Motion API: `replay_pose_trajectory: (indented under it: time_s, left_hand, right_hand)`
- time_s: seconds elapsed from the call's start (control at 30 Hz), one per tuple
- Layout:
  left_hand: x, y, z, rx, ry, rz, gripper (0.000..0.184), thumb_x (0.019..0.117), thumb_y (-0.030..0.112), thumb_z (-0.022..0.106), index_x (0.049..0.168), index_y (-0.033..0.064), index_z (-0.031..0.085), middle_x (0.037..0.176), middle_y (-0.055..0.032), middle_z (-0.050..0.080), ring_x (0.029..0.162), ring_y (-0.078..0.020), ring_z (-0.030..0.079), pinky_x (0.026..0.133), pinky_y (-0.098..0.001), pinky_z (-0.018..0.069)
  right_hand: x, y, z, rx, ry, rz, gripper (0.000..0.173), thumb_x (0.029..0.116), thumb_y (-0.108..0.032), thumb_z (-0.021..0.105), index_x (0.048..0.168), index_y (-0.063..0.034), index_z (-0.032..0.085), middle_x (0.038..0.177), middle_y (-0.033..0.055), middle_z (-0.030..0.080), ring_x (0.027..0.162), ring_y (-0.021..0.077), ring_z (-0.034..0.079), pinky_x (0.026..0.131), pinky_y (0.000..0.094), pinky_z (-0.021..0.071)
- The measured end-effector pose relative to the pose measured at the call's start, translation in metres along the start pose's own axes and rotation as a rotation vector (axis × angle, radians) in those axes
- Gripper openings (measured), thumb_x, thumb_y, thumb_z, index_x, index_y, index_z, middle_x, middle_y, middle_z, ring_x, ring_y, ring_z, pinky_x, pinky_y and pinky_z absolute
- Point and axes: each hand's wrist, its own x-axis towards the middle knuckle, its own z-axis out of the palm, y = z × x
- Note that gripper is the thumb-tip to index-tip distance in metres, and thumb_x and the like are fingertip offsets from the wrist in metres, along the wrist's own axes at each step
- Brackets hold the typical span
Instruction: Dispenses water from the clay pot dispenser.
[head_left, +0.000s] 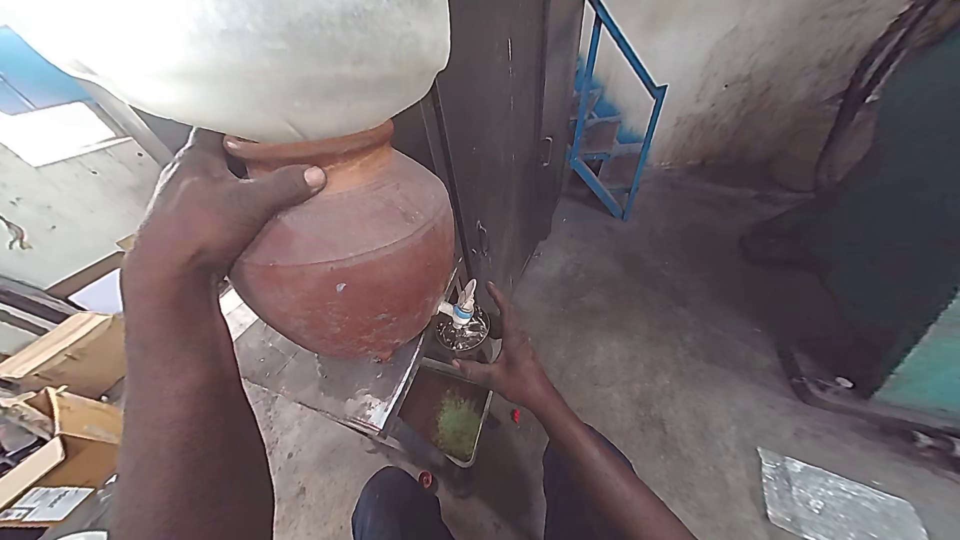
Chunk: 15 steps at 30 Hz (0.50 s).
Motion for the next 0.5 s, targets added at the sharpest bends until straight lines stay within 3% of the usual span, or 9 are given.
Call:
replay_pose_trajectory:
  time_s: [0.5]
  left_hand:
    - [-0.0045, 0.0092, 0.0016, -0.053, -0.029, 0.013, 0.088, 0.0679, 0.065, 0.083, 0.139, 0.0255, 0.050, 0.115, 0.0051, 0.069, 0.099, -0.0031, 0.069, 0.085, -0.0315, 0.0614]
  right_hand:
    - [-0.0013, -0.0016, -0.0012, -0.009, -0.005, 0.006, 0.123, 0.0688, -0.043, 0.093, 0.164, -0.0222, 0.016, 0.129, 0.0083, 0.067, 0.111, 0.0157, 0.068, 0.096, 0.0419, 0.0589]
